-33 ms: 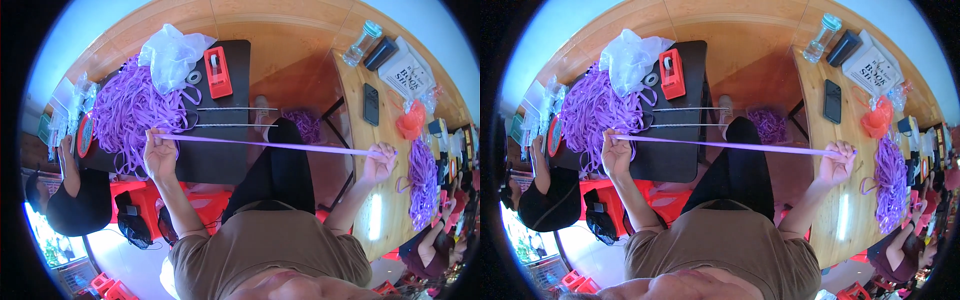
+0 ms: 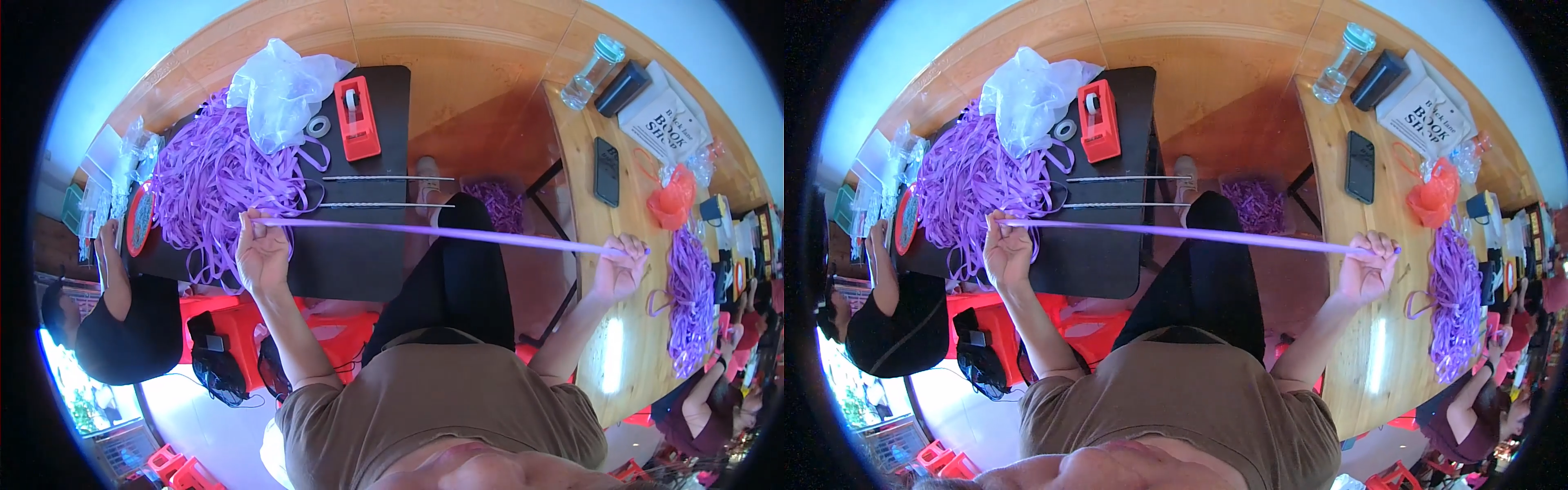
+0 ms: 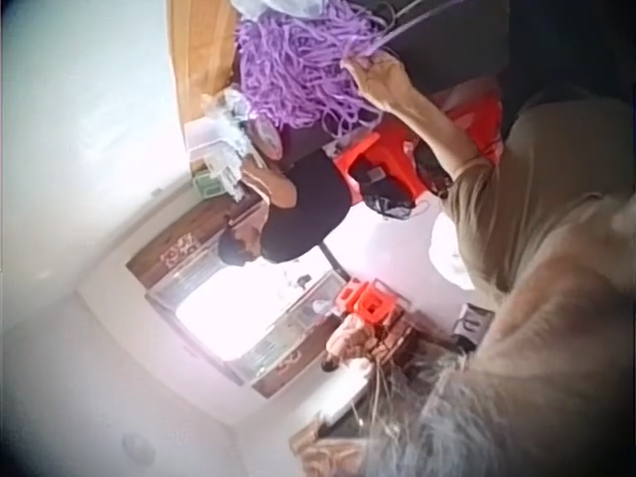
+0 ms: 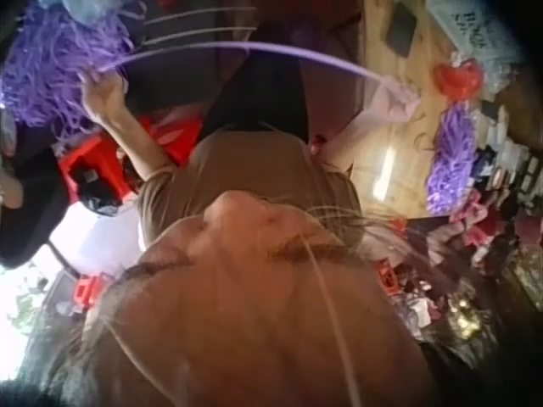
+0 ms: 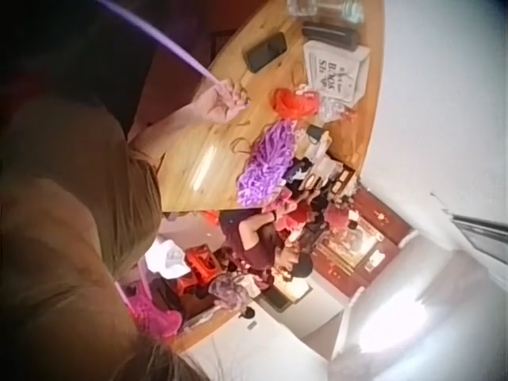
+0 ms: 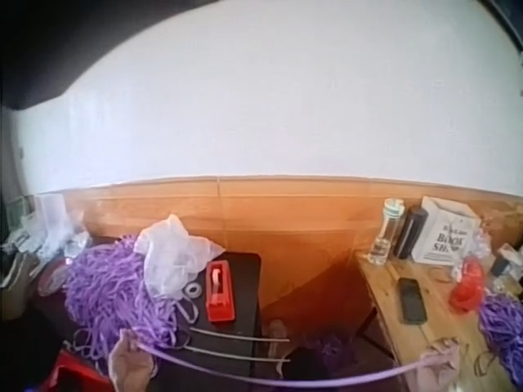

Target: Wrapping long purple ribbons around two parallel metal rods to create uniform loops and securing them with adhesive tape.

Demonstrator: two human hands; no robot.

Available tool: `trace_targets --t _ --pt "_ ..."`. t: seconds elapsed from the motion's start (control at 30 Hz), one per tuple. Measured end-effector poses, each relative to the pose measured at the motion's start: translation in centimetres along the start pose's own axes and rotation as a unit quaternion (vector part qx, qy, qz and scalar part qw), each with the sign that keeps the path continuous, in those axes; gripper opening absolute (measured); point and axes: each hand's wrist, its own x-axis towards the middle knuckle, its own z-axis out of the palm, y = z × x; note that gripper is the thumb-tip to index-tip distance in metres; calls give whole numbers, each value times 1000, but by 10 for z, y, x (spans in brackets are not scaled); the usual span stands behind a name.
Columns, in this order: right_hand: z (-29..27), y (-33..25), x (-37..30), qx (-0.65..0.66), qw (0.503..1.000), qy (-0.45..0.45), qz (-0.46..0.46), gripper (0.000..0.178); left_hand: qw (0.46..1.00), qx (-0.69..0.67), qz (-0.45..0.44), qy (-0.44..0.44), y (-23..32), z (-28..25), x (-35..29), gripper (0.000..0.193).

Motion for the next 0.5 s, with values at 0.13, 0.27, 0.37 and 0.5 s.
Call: trace_targets --t 0.13,0.27,0.37,0.5 --pt "-1 2 0 19 1000 3 -4 11 1000 -6 22 6 -1 -2 0 13" --pt "-11 -8 0 24 999 22 -4 11 999 -10 24 26 -3 -5 4 10" --pt "-20 -13 1 37 999 20 16 8 999 -9 23 26 -3 -3 2 9" --pt "-24 -18 2 31 999 33 24 5 1000 0 17 14 -3 -3 1 12"
